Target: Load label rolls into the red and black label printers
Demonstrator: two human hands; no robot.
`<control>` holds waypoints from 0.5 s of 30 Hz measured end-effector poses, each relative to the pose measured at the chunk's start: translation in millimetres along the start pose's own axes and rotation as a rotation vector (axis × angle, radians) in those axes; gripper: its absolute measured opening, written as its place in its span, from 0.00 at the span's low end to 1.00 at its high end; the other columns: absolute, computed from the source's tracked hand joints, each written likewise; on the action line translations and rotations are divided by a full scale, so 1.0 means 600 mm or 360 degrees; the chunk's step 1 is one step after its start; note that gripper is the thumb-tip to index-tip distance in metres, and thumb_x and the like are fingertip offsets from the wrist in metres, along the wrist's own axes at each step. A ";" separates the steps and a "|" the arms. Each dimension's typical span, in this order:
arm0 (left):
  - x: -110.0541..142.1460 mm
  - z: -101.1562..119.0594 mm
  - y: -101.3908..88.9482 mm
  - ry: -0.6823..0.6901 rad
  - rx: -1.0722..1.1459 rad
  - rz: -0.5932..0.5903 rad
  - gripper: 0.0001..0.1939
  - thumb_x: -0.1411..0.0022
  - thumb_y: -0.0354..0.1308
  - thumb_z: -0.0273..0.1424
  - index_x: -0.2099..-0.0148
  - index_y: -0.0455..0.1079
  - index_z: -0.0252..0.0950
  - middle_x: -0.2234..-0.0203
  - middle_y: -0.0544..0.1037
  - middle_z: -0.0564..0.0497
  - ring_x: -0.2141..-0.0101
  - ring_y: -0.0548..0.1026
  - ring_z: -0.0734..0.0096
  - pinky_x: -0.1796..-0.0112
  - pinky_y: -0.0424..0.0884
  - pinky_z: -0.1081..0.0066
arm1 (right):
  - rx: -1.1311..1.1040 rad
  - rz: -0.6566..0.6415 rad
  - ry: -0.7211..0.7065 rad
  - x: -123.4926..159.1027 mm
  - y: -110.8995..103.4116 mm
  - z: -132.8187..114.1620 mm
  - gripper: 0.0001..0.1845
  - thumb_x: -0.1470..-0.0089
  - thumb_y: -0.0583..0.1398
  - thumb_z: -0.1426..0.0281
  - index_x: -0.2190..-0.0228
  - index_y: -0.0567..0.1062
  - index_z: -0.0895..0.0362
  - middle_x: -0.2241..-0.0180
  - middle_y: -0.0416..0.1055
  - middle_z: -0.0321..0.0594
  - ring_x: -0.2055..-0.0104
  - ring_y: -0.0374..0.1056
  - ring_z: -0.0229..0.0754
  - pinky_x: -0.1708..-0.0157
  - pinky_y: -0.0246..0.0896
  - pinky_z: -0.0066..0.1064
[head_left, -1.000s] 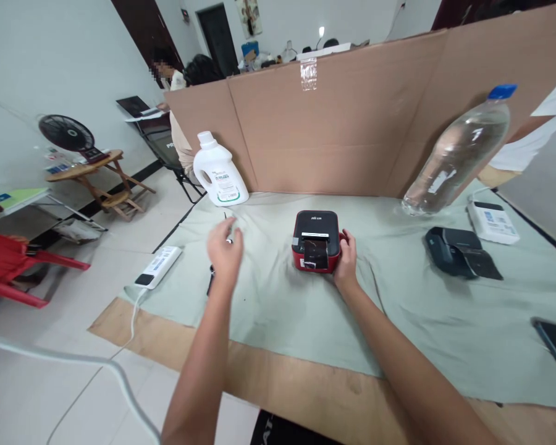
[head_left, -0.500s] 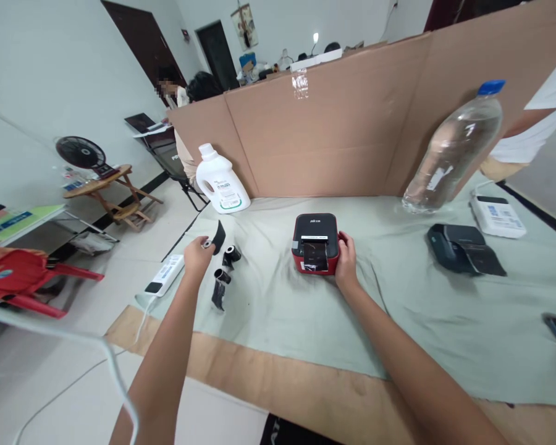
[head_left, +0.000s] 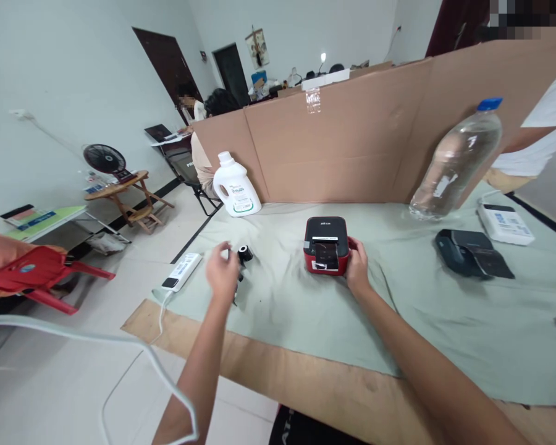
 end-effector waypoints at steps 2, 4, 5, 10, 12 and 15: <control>0.027 0.059 0.077 0.0076 0.0398 -0.0380 0.22 0.36 0.56 0.38 0.43 0.72 0.37 0.47 0.80 0.42 0.54 0.80 0.58 0.48 0.71 0.61 | 0.0044 -0.0131 -0.0007 0.009 -0.016 -0.004 0.24 0.51 0.60 0.64 0.51 0.74 0.54 0.46 0.74 0.45 0.43 0.68 0.51 0.41 0.62 0.49; 0.052 0.106 0.160 -0.0068 0.0792 -0.0712 0.20 0.38 0.59 0.41 0.48 0.75 0.36 0.47 0.80 0.40 0.49 0.78 0.57 0.46 0.70 0.62 | 0.0171 -0.0357 -0.0057 0.021 -0.034 -0.015 0.31 0.55 0.63 0.68 0.46 0.73 0.52 0.42 0.72 0.45 0.42 0.69 0.53 0.41 0.63 0.50; 0.064 0.123 0.198 -0.0177 0.0964 -0.0909 0.20 0.39 0.60 0.43 0.52 0.77 0.35 0.50 0.81 0.40 0.49 0.78 0.56 0.46 0.70 0.62 | 0.0269 -0.0487 -0.0100 0.026 -0.041 -0.022 0.34 0.56 0.65 0.68 0.44 0.72 0.51 0.41 0.71 0.45 0.42 0.69 0.54 0.40 0.62 0.51; 0.101 0.148 0.277 -0.0539 0.1512 -0.1182 0.26 0.40 0.57 0.54 0.62 0.78 0.33 0.60 0.84 0.40 0.57 0.81 0.56 0.51 0.73 0.60 | 0.0939 -0.0693 -0.0445 0.038 -0.054 -0.053 0.35 0.54 0.70 0.61 0.44 0.73 0.51 0.46 0.76 0.48 0.46 0.72 0.62 0.42 0.62 0.60; 0.093 0.143 0.261 -0.0503 0.1589 -0.1173 0.25 0.40 0.58 0.52 0.61 0.79 0.34 0.60 0.84 0.41 0.58 0.81 0.56 0.51 0.73 0.61 | 0.1046 -0.0661 -0.0531 0.035 -0.033 -0.058 0.33 0.53 0.70 0.58 0.45 0.74 0.51 0.48 0.77 0.48 0.49 0.73 0.62 0.44 0.64 0.60; 0.037 0.131 0.210 -0.0417 0.1611 -0.1093 0.19 0.41 0.60 0.46 0.60 0.79 0.35 0.62 0.84 0.44 0.59 0.81 0.57 0.53 0.74 0.63 | 0.0962 -0.0718 -0.0601 0.028 0.043 -0.060 0.33 0.52 0.70 0.57 0.45 0.74 0.52 0.49 0.77 0.48 0.50 0.73 0.59 0.46 0.67 0.56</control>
Point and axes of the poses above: each hand's wrist, its own x-axis away from the middle knuckle, its own y-axis out of the palm, z = x × y, the point moved 2 cm from there along -x, towards the middle knuckle
